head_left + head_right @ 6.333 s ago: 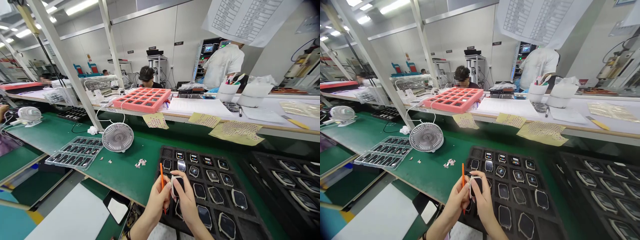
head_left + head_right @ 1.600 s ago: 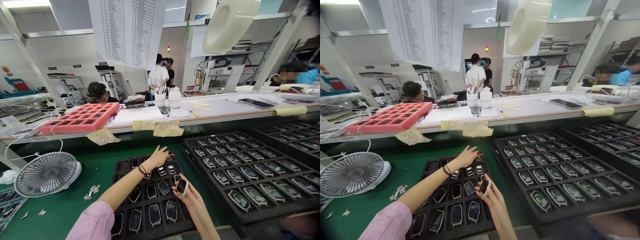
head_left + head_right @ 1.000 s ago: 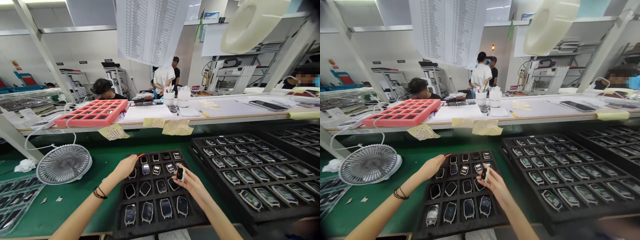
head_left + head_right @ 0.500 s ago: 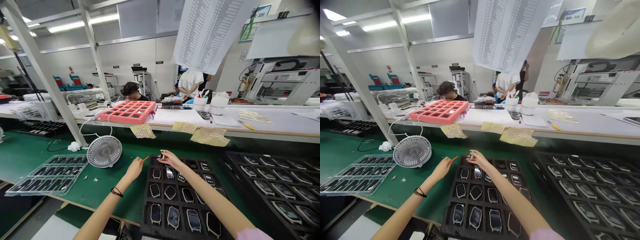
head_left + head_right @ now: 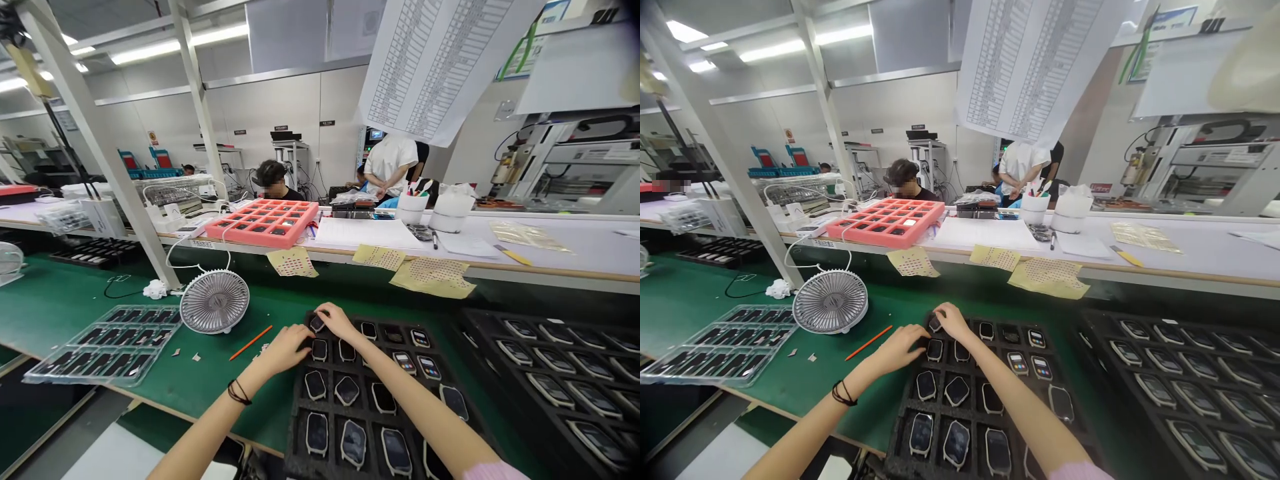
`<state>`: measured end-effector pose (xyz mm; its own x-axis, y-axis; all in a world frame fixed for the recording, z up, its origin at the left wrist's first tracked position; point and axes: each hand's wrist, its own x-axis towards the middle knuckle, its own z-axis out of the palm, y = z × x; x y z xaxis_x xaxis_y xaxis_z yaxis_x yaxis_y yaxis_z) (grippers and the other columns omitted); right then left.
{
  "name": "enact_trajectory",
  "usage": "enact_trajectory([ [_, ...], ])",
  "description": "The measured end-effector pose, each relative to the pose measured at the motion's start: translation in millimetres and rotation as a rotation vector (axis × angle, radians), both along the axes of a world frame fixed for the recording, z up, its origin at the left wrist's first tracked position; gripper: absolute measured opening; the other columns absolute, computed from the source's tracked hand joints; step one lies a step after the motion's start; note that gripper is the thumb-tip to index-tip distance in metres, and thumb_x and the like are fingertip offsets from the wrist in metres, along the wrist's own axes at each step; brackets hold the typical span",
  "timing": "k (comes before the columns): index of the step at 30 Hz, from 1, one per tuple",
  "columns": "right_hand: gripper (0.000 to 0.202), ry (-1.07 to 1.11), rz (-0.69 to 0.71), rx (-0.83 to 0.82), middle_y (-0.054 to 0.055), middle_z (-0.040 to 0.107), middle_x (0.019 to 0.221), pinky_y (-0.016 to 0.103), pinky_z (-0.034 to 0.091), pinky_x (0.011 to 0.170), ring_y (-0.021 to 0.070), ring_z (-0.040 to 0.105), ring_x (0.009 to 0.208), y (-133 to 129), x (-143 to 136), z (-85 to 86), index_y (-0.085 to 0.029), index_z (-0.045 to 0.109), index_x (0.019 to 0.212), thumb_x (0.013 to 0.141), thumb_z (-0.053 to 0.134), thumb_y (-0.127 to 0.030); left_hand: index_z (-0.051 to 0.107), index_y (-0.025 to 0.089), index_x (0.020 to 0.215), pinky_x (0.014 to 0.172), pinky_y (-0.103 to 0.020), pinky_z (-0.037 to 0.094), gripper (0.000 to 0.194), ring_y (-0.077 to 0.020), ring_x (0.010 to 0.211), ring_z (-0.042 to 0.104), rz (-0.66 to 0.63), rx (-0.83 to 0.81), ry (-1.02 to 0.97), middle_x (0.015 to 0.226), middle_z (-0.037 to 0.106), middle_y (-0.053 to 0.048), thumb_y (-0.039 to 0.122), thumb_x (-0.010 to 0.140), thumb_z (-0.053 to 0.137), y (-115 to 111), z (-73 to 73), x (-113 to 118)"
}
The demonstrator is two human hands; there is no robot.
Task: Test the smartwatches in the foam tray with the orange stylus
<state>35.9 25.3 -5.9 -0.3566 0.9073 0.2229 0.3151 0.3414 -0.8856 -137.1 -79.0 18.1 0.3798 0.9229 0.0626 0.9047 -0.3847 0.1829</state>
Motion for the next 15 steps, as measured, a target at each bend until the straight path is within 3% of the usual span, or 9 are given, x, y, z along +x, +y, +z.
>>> enact_trajectory([
  [3,0.017,-0.02,-0.011,0.069,0.008,0.064,0.101,0.042,0.045,0.091,0.025,0.058,0.102,-9.8,22.9,16.9,-0.021,0.068,0.087,0.077,0.054,-0.015,0.055,0.021,0.112,0.086,-0.036,0.043,0.037,-0.027,0.106,0.057,-0.206,-0.08,-0.047,0.114,0.061,-0.008,0.016,0.076,0.062,7.2,5.1,23.7],
  [9,0.021,-0.013,0.01,0.192,0.007,0.064,0.105,0.041,0.044,0.092,0.0243,0.058,0.103,-76.2,90.1,39.6,-0.025,0.066,0.101,0.086,0.052,-0.028,0.055,0.019,0.107,0.078,-0.034,0.046,0.046,-0.0297,0.097,0.059,-0.2,-0.12,-0.062,0.103,0.063,-0.01,0.014,0.063,0.069,26.2,5.0,34.1],
  [12,0.023,0.003,-0.034,0.176,0.007,0.063,0.111,0.042,0.044,0.094,0.0259,0.057,0.107,-116.8,121.7,33.9,-0.026,0.067,0.103,0.088,0.052,-0.035,0.056,0.02,0.098,0.077,-0.031,0.047,0.041,-0.0262,0.095,0.057,-0.201,-0.154,-0.194,0.096,0.06,-0.006,0.018,0.059,0.07,29.0,2.8,29.2],
  [15,0.028,0.084,-0.201,0.106,0.009,0.065,0.11,0.041,0.048,0.09,0.0282,0.058,0.106,-147.0,148.2,15.2,-0.026,0.069,0.099,0.086,0.053,-0.045,0.054,0.019,0.102,0.082,-0.029,0.047,0.042,-0.0226,0.097,0.056,-0.187,-0.131,-0.323,0.101,0.058,-0.005,0.018,0.062,0.066,27.4,1.3,32.6],
])
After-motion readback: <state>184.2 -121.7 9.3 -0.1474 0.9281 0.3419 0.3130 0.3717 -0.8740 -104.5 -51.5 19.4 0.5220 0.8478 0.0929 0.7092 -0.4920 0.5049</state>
